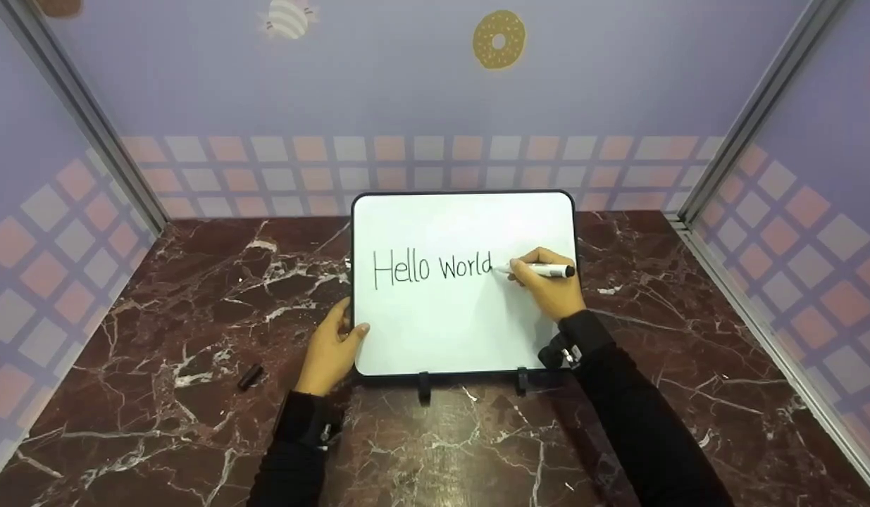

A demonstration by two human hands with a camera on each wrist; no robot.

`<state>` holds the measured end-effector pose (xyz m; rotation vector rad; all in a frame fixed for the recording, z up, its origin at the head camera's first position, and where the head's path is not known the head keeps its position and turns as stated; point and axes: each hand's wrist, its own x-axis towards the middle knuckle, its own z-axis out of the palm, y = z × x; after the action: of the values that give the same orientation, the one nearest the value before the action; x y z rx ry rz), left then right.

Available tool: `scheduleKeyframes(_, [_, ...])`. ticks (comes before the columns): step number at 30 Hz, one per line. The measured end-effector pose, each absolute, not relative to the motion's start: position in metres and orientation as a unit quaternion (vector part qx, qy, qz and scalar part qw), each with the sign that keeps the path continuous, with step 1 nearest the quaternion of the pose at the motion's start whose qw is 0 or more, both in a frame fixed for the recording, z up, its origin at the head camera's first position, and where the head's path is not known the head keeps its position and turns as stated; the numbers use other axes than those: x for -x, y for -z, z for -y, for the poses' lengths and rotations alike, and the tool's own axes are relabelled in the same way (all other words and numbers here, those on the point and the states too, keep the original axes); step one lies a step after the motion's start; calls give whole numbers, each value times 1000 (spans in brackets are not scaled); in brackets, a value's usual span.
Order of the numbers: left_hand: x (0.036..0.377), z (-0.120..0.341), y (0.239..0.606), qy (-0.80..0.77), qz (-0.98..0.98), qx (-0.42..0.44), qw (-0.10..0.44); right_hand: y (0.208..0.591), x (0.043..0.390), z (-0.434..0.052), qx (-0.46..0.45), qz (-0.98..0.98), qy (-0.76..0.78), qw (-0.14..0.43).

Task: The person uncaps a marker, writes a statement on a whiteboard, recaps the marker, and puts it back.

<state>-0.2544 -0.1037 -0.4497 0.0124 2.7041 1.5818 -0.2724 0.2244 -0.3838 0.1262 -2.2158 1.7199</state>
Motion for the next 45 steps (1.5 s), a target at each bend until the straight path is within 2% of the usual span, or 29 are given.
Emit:
scheduleKeyframes(29, [256,104,451,-500,-866,-7,0,385,269,-229,-45,783,-594,177])
scheduleKeyframes(39, [255,106,451,-497,-868,-6,-2,380,272,-238,-32,775,-595,213])
scheduleKeyframes(45, [255,105,450,-498,-867,-10,-2,377,276,-241,-22,776,-595,207])
